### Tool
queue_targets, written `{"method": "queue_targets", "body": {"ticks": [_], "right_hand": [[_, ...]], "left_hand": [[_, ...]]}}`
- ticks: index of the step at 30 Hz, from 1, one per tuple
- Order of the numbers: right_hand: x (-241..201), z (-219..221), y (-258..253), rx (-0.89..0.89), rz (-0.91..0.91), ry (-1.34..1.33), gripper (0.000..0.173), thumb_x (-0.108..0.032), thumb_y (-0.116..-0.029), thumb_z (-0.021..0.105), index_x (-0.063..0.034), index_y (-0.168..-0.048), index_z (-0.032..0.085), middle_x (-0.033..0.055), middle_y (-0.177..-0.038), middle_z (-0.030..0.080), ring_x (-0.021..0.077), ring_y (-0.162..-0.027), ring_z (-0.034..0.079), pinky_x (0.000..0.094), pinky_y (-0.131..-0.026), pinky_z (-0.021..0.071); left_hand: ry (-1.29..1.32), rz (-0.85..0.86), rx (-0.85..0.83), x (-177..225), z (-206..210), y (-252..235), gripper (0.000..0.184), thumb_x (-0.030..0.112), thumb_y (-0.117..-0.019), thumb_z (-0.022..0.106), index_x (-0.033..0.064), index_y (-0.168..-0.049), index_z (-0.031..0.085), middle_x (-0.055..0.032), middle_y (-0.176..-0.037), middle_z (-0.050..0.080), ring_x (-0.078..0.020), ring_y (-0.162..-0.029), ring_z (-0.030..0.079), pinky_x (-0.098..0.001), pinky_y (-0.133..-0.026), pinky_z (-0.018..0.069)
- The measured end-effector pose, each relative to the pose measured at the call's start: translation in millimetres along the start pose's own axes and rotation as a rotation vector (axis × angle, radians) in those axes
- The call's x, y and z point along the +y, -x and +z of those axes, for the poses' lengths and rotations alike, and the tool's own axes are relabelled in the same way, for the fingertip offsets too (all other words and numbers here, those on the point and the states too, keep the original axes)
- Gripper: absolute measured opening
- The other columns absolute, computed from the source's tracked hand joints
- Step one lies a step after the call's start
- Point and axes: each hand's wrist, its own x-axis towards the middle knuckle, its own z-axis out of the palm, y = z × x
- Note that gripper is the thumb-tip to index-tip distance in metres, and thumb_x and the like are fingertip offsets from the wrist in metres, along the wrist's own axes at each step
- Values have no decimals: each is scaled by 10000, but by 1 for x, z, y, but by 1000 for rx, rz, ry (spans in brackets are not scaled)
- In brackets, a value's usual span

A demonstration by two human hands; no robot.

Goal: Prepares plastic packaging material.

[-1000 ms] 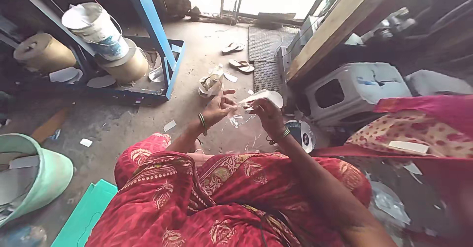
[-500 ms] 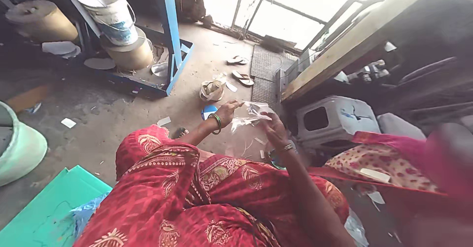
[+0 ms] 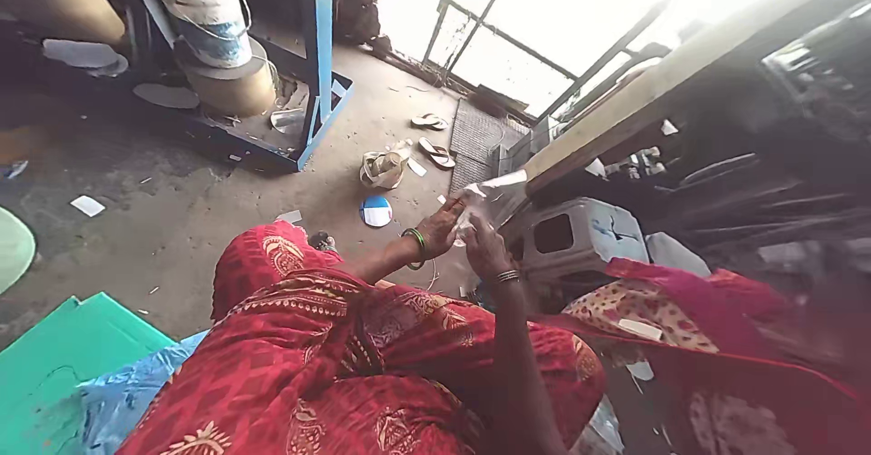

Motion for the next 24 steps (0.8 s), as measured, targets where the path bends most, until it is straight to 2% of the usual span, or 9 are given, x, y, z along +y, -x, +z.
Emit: {"method": "queue_targets", "body": {"ticks": [3, 8, 12, 14, 16, 18, 21, 23, 24], "right_hand": [[12, 14, 7, 66, 64, 81, 443, -120, -1085, 367, 128, -1436, 474, 335, -1495, 461, 433, -1393, 481, 516, -1162, 365], [9, 21, 24, 333, -112, -274, 331, -132, -1065, 466, 39, -1254, 678, 226, -1177, 706, 333, -1109, 686, 500, -1012, 509], [22, 41, 5, 229, 44, -662, 344, -120, -1053, 444, 80, -1269, 623, 222, -1168, 680, 221, -1094, 649, 413, -986, 497], [25, 52, -4, 305, 219, -856, 320, -110, -1047, 459, 106, -1262, 557, 199, -1110, 633, 175, -1008, 614, 354, -890, 503], [36, 53, -13, 373, 348, -859, 392, -148, -1076, 466, 73, -1400, 463, 218, -1288, 582, 201, -1169, 578, 344, -999, 484], [44, 38, -11, 261, 441, -535, 489, -193, -1100, 431, 115, -1478, 397, 301, -1490, 469, 330, -1416, 449, 426, -1185, 338], [30, 23, 4, 270, 468, -369, 481, -275, -1081, 507, 156, -1281, 583, 336, -1276, 614, 400, -1228, 593, 510, -1069, 428], [30, 37, 10, 458, 378, -568, 476, -263, -1027, 616, 157, -1246, 572, 292, -1149, 658, 320, -1091, 654, 448, -1008, 493], [30, 47, 8, 572, 312, -687, 388, -241, -1019, 626, 138, -1102, 631, 218, -941, 674, 238, -884, 662, 408, -858, 529]], "left_hand": [[-1, -31, -65, 5, 0, 6, 824, -81, -942, 572, 46, -1639, 152, -192, -1687, 198, -376, -1328, 557, -536, -1005, 514], [30, 18, -89, 2, 13, 8, 679, -53, -982, 507, 11, -1608, 250, -218, -1659, 261, -376, -1367, 523, -529, -1045, 488], [42, 174, -49, 12, 14, 12, 667, -49, -968, 543, -24, -1585, 293, -226, -1622, 346, -351, -1365, 537, -483, -1084, 473], [17, 196, -144, 23, 14, 18, 694, -61, -965, 516, 10, -1608, 263, -203, -1645, 316, -345, -1390, 514, -487, -1102, 451], [-3, 211, -204, 27, 23, 24, 754, -108, -918, 501, 37, -1617, 259, -198, -1647, 315, -370, -1327, 568, -507, -1037, 493], [11, 195, -249, 25, 33, 29, 783, -125, -914, 496, 45, -1628, 224, -183, -1676, 250, -360, -1348, 552, -485, -1045, 493], [43, 133, -252, 22, 32, 27, 842, -133, -889, 520, 44, -1636, 174, -183, -1694, 186, -342, -1442, 451, -472, -1109, 446], [65, 119, -218, 22, 29, 25, 824, -109, -888, 536, 37, -1629, 206, -200, -1682, 214, -343, -1444, 448, -467, -1116, 436], [68, 121, -205, 24, 27, 24, 806, -99, -895, 537, 38, -1625, 224, -195, -1680, 225, -337, -1436, 459, -464, -1115, 438]]}}
